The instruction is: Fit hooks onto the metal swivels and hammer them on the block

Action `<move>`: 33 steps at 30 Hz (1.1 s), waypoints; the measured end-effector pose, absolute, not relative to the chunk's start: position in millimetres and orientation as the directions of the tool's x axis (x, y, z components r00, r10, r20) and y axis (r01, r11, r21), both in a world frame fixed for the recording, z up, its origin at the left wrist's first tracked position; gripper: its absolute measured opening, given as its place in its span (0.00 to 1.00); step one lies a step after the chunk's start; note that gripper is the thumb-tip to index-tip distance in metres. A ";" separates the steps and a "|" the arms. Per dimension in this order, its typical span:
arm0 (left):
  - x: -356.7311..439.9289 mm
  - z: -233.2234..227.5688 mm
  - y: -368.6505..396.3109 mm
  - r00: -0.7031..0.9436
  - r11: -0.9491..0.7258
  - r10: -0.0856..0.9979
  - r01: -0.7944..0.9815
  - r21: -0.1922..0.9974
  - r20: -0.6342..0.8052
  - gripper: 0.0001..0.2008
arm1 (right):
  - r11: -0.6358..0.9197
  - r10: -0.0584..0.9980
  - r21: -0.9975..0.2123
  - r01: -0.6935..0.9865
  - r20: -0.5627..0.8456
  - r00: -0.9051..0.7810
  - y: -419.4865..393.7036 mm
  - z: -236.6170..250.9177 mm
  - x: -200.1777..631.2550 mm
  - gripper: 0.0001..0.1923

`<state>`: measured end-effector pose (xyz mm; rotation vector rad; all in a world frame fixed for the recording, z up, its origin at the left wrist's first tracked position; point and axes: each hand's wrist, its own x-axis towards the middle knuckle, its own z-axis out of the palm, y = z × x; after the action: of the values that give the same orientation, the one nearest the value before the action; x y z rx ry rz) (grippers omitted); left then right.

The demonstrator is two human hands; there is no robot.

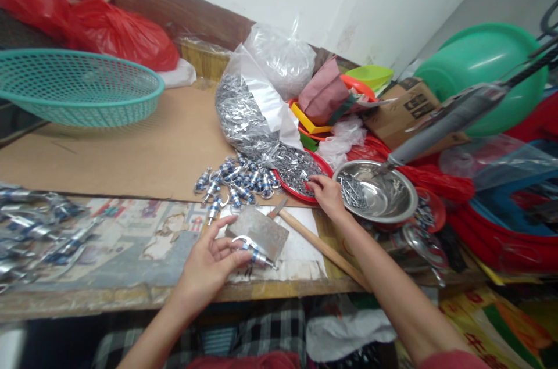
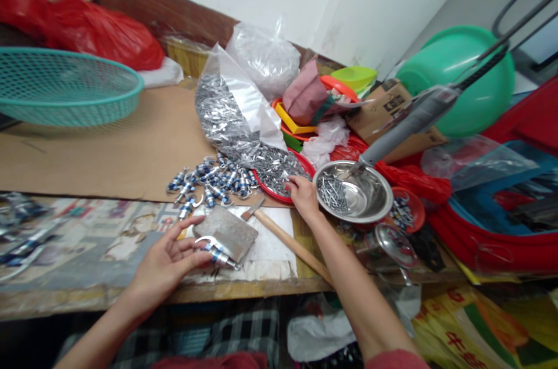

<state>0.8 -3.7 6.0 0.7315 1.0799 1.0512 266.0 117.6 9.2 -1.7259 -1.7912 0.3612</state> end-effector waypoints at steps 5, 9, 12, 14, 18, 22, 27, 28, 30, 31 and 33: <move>1.5 10.1 -2.6 0.103 0.376 0.926 -0.307 0.874 -0.362 0.39 | 0.167 0.985 -0.765 0.622 0.160 -0.068 68.4 29.3 206.6 0.11; 1.2 7.6 -3.1 0.119 0.361 0.932 -0.324 0.874 -0.341 0.39 | 0.321 0.946 -0.832 0.452 0.255 -0.201 13.9 29.5 164.9 0.06; 1.0 6.5 -4.4 0.135 0.353 0.935 -0.338 0.872 -0.327 0.38 | 0.424 0.906 -0.756 0.498 0.349 -0.241 -2.3 24.8 157.6 0.08; 1.0 6.4 -5.0 0.137 0.357 0.934 -0.335 0.872 -0.329 0.38 | 0.428 0.903 -0.712 0.556 0.348 -0.250 -0.2 26.1 161.5 0.09; 0.9 6.4 -4.6 0.142 0.354 0.935 -0.325 0.877 -0.325 0.38 | 0.541 0.836 -0.604 0.586 0.305 -0.457 13.3 39.8 170.6 0.15; 1.1 5.5 -3.8 0.151 0.346 0.938 -0.337 0.876 -0.312 0.38 | 0.587 0.764 -0.639 0.498 0.233 -0.601 19.7 45.5 167.6 0.21; 1.0 3.1 -5.0 0.161 0.349 0.937 -0.356 0.867 -0.311 0.38 | 0.258 0.875 -0.914 0.313 0.084 -0.476 21.5 30.9 161.3 0.25; 1.1 2.7 -5.2 0.166 0.349 0.936 -0.356 0.867 -0.309 0.37 | 0.228 0.872 -0.933 0.277 0.069 -0.486 21.7 28.0 160.6 0.25; 1.2 2.2 -5.2 0.170 0.344 0.938 -0.358 0.868 -0.302 0.37 | 0.205 0.860 -0.950 0.234 0.061 -0.507 22.1 23.7 159.0 0.25; 1.3 2.2 -5.1 0.169 0.341 0.939 -0.358 0.869 -0.299 0.36 | 0.205 0.859 -0.953 0.224 0.065 -0.508 22.2 22.3 157.6 0.25; 1.5 2.4 -4.6 0.167 0.339 0.940 -0.361 0.869 -0.297 0.36 | 0.218 0.875 -0.948 0.231 0.085 -0.477 22.0 20.7 153.4 0.25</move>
<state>1.5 -4.6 2.4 0.7354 0.9848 1.0553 153.4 22.0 20.7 -1.0221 -1.8506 1.2769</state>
